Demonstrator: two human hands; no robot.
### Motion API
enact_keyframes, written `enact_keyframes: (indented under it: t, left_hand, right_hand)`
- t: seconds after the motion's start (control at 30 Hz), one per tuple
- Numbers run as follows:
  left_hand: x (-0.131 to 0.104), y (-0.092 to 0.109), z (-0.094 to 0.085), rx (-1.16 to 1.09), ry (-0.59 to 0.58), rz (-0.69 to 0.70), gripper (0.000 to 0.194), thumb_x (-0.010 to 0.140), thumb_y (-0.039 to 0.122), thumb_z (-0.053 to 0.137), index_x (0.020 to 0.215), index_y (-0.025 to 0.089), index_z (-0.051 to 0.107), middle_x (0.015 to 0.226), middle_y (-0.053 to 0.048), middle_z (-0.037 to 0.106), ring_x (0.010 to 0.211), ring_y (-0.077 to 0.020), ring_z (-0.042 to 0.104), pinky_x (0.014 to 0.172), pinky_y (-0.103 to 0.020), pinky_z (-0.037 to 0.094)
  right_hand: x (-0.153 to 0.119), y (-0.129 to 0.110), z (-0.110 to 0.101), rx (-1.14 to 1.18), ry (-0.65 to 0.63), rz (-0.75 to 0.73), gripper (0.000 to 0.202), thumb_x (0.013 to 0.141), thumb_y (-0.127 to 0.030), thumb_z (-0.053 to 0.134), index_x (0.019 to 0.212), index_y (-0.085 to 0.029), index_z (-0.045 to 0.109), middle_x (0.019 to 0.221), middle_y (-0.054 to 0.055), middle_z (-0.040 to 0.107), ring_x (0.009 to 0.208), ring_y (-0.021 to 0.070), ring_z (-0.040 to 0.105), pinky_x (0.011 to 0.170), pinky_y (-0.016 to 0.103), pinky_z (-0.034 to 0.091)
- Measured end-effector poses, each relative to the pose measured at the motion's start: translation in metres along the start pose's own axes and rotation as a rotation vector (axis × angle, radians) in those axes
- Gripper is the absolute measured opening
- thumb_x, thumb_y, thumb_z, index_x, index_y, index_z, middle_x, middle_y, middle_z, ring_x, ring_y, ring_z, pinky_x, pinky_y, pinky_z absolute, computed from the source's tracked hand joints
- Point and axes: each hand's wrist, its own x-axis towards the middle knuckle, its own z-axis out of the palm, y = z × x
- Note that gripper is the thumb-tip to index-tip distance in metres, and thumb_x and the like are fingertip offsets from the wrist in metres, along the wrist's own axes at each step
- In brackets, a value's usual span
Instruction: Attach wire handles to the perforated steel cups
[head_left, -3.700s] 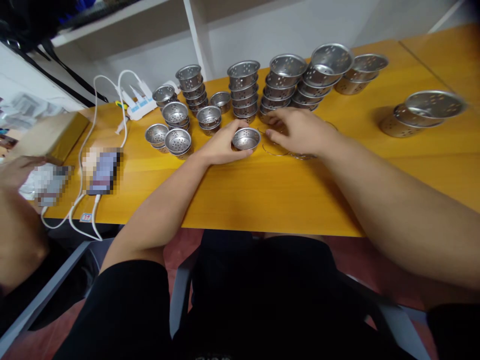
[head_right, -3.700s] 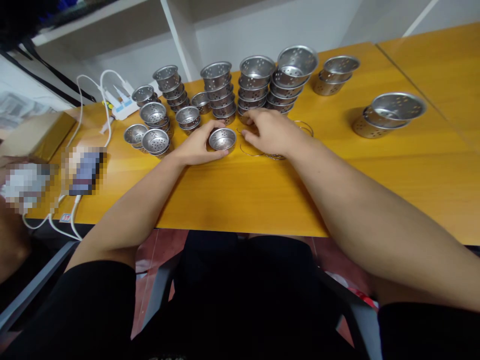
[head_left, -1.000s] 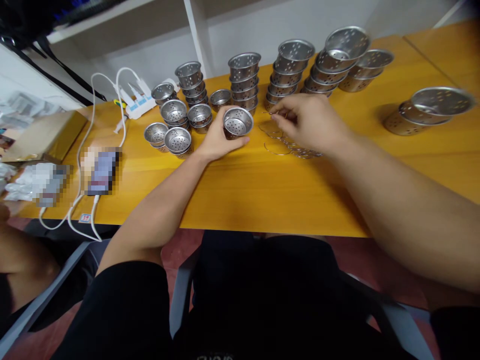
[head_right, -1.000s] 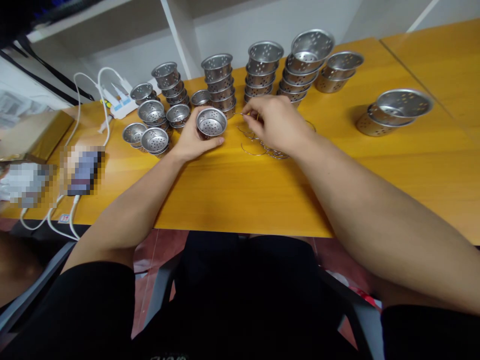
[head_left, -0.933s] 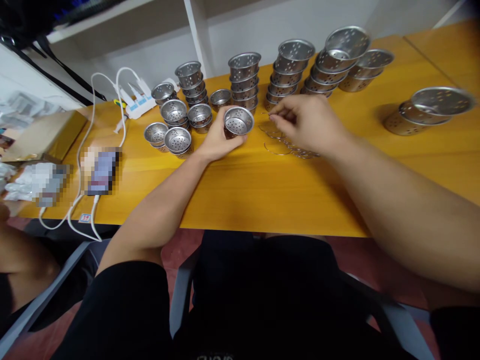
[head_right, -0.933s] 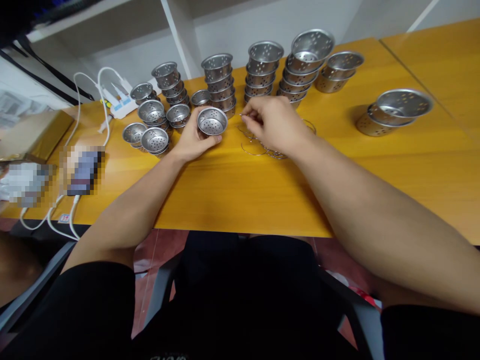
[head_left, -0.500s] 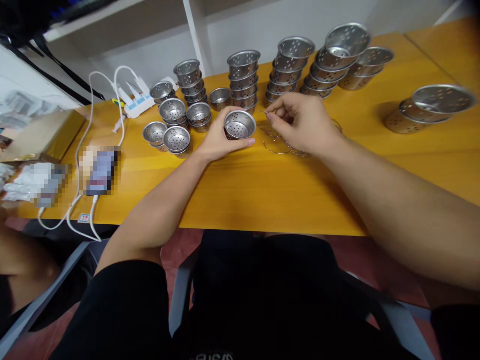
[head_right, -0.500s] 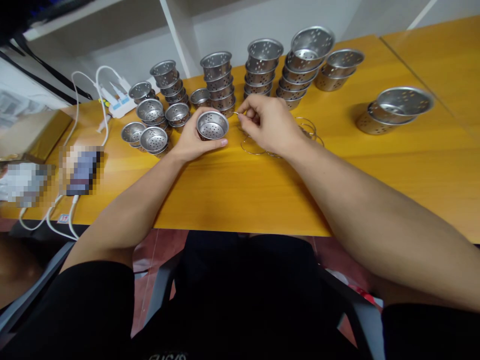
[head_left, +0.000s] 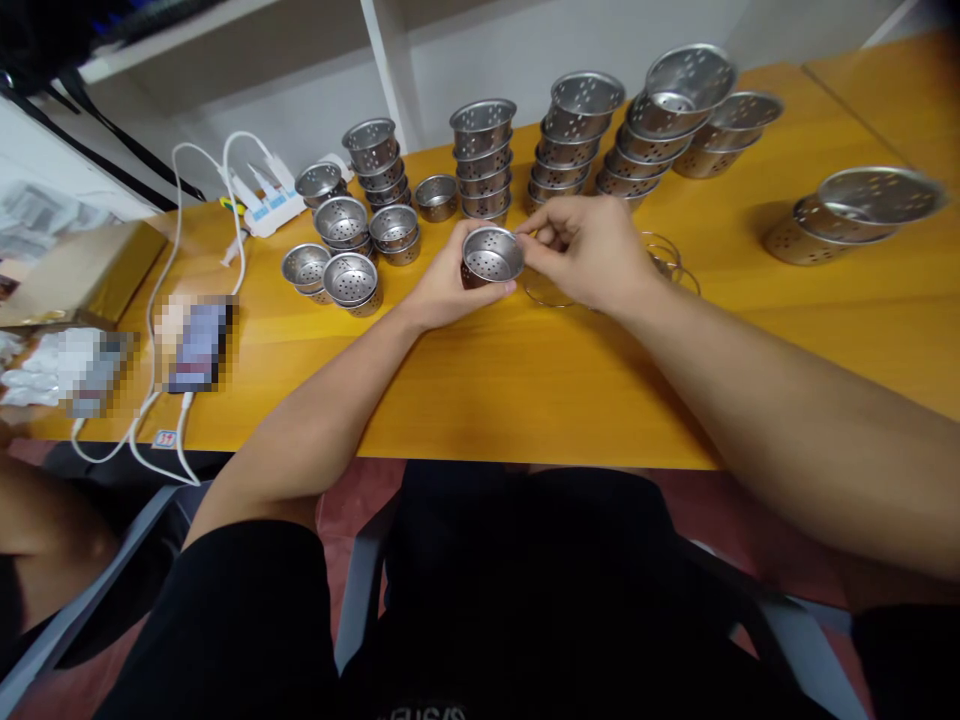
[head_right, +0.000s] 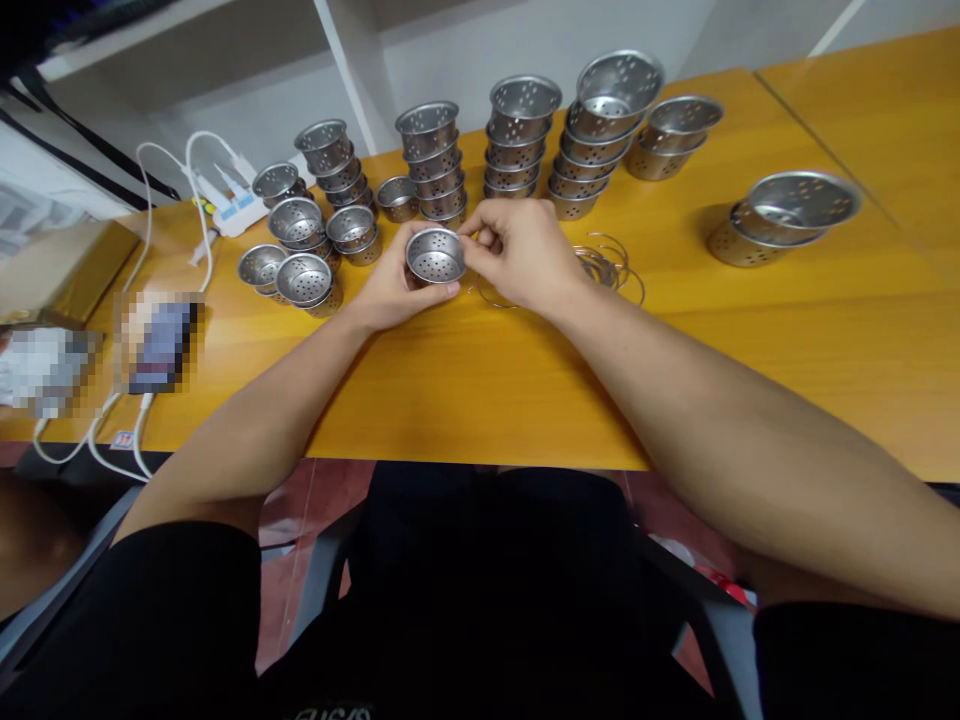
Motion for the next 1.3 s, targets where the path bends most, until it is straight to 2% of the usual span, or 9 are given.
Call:
enact_keyframes:
  t: [0.2, 0.5, 0.73, 0.83, 0.93, 1.03, 1.1, 1.2, 1.3]
  left_hand:
    - [-0.001, 0.011, 0.002, 0.071, -0.021, -0.018, 0.107, 0.088, 0.089, 0.095, 0.161, 0.028, 0.046, 0.159, -0.015, 0.065, 0.151, -0.0412, 0.073, 0.131, -0.061, 0.06]
    - [-0.001, 0.019, 0.005, 0.043, -0.012, -0.073, 0.116, 0.079, 0.086, 0.105, 0.16, 0.027, 0.047, 0.158, -0.017, 0.066, 0.152, -0.0443, 0.071, 0.134, -0.064, 0.059]
    - [-0.001, 0.024, 0.004, 0.064, -0.009, -0.064, 0.106, 0.084, 0.089, 0.098, 0.155, 0.027, 0.05, 0.151, -0.015, 0.069, 0.145, -0.0418, 0.075, 0.128, -0.063, 0.061]
    - [-0.001, 0.024, 0.001, 0.012, -0.025, -0.084, 0.104, 0.085, 0.097, 0.091, 0.152, 0.028, 0.053, 0.148, -0.013, 0.071, 0.139, -0.039, 0.077, 0.125, -0.061, 0.062]
    - [-0.001, 0.024, -0.005, -0.056, -0.05, -0.085, 0.103, 0.086, 0.105, 0.081, 0.148, 0.027, 0.058, 0.143, -0.012, 0.075, 0.132, -0.036, 0.078, 0.121, -0.058, 0.063]
    - [0.0, 0.026, -0.009, -0.12, -0.063, -0.091, 0.103, 0.085, 0.108, 0.079, 0.145, 0.027, 0.061, 0.135, -0.011, 0.077, 0.121, -0.0322, 0.079, 0.111, -0.053, 0.066]
    - [-0.001, 0.027, -0.009, -0.131, -0.071, -0.078, 0.102, 0.085, 0.107, 0.081, 0.145, 0.026, 0.061, 0.132, -0.01, 0.077, 0.119, -0.0308, 0.079, 0.109, -0.051, 0.067]
    - [-0.002, 0.027, -0.006, -0.129, -0.081, -0.051, 0.106, 0.082, 0.103, 0.088, 0.148, 0.025, 0.058, 0.137, -0.011, 0.075, 0.125, -0.0323, 0.079, 0.112, -0.051, 0.067]
    - [-0.003, 0.023, -0.001, -0.133, -0.078, -0.021, 0.113, 0.081, 0.103, 0.09, 0.153, 0.024, 0.053, 0.143, -0.014, 0.072, 0.133, -0.0353, 0.078, 0.116, -0.054, 0.067]
  right_hand:
    - [0.001, -0.002, 0.0, -0.035, 0.032, -0.002, 0.058, 0.119, -0.074, 0.05, 0.145, -0.036, 0.085, 0.125, 0.012, 0.089, 0.113, 0.0425, 0.08, 0.104, 0.063, 0.068]
    - [0.0, -0.006, -0.001, -0.055, -0.02, 0.042, 0.077, 0.115, -0.089, 0.036, 0.164, -0.045, 0.075, 0.132, 0.01, 0.089, 0.121, 0.046, 0.077, 0.112, 0.064, 0.067]
    - [0.001, -0.004, 0.006, -0.033, 0.032, 0.009, 0.066, 0.119, -0.077, 0.044, 0.154, -0.036, 0.082, 0.129, 0.013, 0.088, 0.117, 0.0427, 0.079, 0.106, 0.061, 0.067]
    - [-0.001, -0.004, 0.002, 0.054, 0.022, -0.04, 0.068, 0.117, -0.081, 0.045, 0.146, -0.033, 0.084, 0.129, 0.014, 0.088, 0.114, 0.0417, 0.081, 0.101, 0.062, 0.067]
    - [-0.004, -0.002, -0.007, 0.199, -0.061, -0.084, 0.066, 0.109, -0.091, 0.056, 0.134, -0.036, 0.084, 0.123, 0.013, 0.088, 0.107, 0.0402, 0.079, 0.094, 0.062, 0.067]
    - [-0.004, 0.005, -0.011, 0.32, -0.141, -0.057, 0.067, 0.094, -0.104, 0.071, 0.126, -0.046, 0.083, 0.104, 0.008, 0.087, 0.101, 0.0389, 0.074, 0.089, 0.062, 0.065]
    - [0.0, 0.011, -0.007, 0.414, -0.138, -0.092, 0.071, 0.084, -0.109, 0.08, 0.115, -0.045, 0.083, 0.091, 0.006, 0.082, 0.093, 0.0368, 0.071, 0.083, 0.059, 0.064]
    - [0.007, 0.02, 0.004, 0.638, -0.091, -0.221, 0.071, 0.075, -0.103, 0.097, 0.094, -0.037, 0.08, 0.076, 0.003, 0.073, 0.069, 0.0268, 0.063, 0.064, 0.047, 0.055]
    - [0.012, 0.024, 0.012, 0.769, -0.077, -0.263, 0.067, 0.073, -0.091, 0.109, 0.087, -0.032, 0.079, 0.072, 0.0, 0.07, 0.058, 0.0194, 0.056, 0.055, 0.04, 0.045]
